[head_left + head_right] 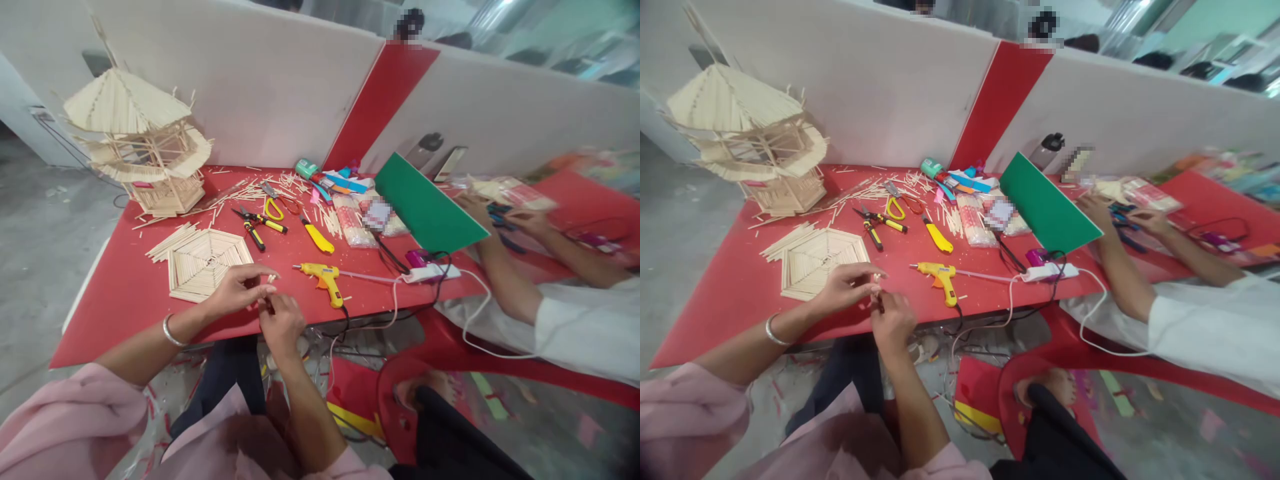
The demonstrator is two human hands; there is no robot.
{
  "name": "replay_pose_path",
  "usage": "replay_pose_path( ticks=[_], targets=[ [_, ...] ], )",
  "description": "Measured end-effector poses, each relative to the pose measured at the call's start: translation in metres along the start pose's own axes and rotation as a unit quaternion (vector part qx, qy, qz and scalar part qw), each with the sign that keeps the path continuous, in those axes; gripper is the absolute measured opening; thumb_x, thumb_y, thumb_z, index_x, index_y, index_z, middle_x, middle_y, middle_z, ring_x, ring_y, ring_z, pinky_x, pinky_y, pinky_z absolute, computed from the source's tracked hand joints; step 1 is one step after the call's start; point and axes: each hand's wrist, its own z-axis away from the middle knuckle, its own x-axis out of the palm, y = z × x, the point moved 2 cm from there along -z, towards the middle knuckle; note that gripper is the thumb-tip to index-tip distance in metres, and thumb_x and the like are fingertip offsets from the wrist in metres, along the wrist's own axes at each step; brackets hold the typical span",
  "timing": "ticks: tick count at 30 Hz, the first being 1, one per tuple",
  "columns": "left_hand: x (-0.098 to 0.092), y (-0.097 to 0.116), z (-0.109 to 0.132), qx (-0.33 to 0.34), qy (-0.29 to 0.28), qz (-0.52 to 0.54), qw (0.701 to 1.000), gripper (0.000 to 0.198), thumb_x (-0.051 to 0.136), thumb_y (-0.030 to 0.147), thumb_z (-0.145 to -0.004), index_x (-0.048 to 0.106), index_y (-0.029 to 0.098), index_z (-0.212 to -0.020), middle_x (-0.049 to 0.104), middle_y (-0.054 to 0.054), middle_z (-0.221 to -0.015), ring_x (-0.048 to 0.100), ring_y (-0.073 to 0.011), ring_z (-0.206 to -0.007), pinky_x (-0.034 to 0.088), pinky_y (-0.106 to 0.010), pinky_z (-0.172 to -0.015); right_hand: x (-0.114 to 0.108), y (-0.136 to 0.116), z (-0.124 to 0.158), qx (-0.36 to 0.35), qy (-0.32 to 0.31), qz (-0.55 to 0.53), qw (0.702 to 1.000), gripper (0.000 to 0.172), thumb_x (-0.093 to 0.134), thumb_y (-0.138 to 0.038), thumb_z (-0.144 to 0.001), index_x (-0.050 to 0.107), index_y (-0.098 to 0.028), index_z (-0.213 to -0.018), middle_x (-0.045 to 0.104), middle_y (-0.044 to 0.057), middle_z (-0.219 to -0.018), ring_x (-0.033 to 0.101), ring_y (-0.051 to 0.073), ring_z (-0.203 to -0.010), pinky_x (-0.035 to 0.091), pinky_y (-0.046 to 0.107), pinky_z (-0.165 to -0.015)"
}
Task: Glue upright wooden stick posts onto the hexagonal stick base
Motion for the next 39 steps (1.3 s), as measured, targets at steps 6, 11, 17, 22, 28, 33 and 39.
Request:
replay_pose_path(
  ticks=[6,11,17,22,28,33,39],
  targets=[
    [-0.0004,0.0008,-0.0017,0.023,0.023,-0.027,0.999,0.031,0.077,0.042,-0.078,0.076,0.014,-0.091,0.071,-0.005,-0.076,0.050,-0.0065,-0.049,0.040,-0.018,-0.045,0.0016,-0.0002,0.0012,0.003,0.020,0.003,1.000,0.015,0.065,-0.033,-0.088,0.069,-0.022,-0.078,0.068,0.001,-0.072,0.055,0.017,-0.070,0.030,0.030,-0.063],
    [-0.0002,0.0018,-0.0015,-0.005,0.032,-0.003,0.999,0.030,0.076,0.042,-0.078,0.075,0.012,-0.082,0.072,-0.007,-0.072,0.059,-0.0112,-0.056,0.047,-0.021,-0.051,0.0033,0.0002,0.0017,0.001,0.028,-0.005,1.000,0.013,0.067,-0.033,-0.087,0.071,-0.022,-0.082,0.066,0.001,-0.071,0.054,0.016,-0.071,0.031,0.029,-0.065],
    [-0.0042,0.0031,-0.0020,-0.033,0.029,0.039,0.998,0.030,0.074,0.043,-0.080,0.077,0.014,-0.089,0.077,-0.010,-0.083,0.070,-0.0180,-0.070,0.058,-0.027,-0.064,0.0014,0.0000,0.0005,0.007,0.005,-0.026,1.000,0.011,0.066,-0.027,-0.086,0.074,-0.023,-0.093,0.065,0.001,-0.073,0.054,0.016,-0.072,0.032,0.028,-0.066],
    [-0.0052,0.0053,-0.0011,-0.031,0.006,0.018,0.999,0.032,0.072,0.043,-0.081,0.078,0.013,-0.093,0.078,-0.011,-0.086,0.071,-0.0181,-0.070,0.058,-0.027,-0.063,-0.0002,0.0002,0.0001,0.022,-0.014,-0.035,0.999,0.012,0.066,-0.032,-0.089,0.075,-0.025,-0.093,0.068,0.002,-0.079,0.054,0.016,-0.075,0.032,0.028,-0.066],
    [-0.0056,0.0048,-0.0002,-0.029,0.007,0.006,1.000,0.035,0.072,0.046,-0.081,0.078,0.013,-0.091,0.078,-0.011,-0.085,0.071,-0.0185,-0.071,0.058,-0.027,-0.065,-0.0013,-0.0002,-0.0007,0.015,-0.025,-0.026,0.999,0.013,0.070,-0.035,-0.086,0.075,-0.025,-0.092,0.068,0.002,-0.077,0.054,0.017,-0.074,0.033,0.029,-0.067],
    [-0.0057,0.0027,0.0007,-0.037,0.007,0.014,0.999,0.036,0.075,0.047,-0.078,0.078,0.013,-0.087,0.078,-0.011,-0.081,0.071,-0.0185,-0.070,0.058,-0.026,-0.063,-0.0014,0.0032,0.0006,-0.003,-0.022,-0.040,0.999,0.014,0.066,-0.033,-0.089,0.075,-0.024,-0.095,0.068,0.002,-0.078,0.054,0.017,-0.074,0.034,0.029,-0.069],
    [-0.0074,0.0015,0.0013,-0.022,0.003,0.012,1.000,0.031,0.075,0.043,-0.079,0.078,0.013,-0.086,0.078,-0.011,-0.081,0.071,-0.0180,-0.070,0.057,-0.025,-0.064,-0.0039,0.0049,0.0005,-0.012,-0.039,-0.049,0.998,0.015,0.063,-0.033,-0.092,0.074,-0.023,-0.093,0.068,0.002,-0.079,0.054,0.017,-0.077,0.035,0.028,-0.070]
  ],
)
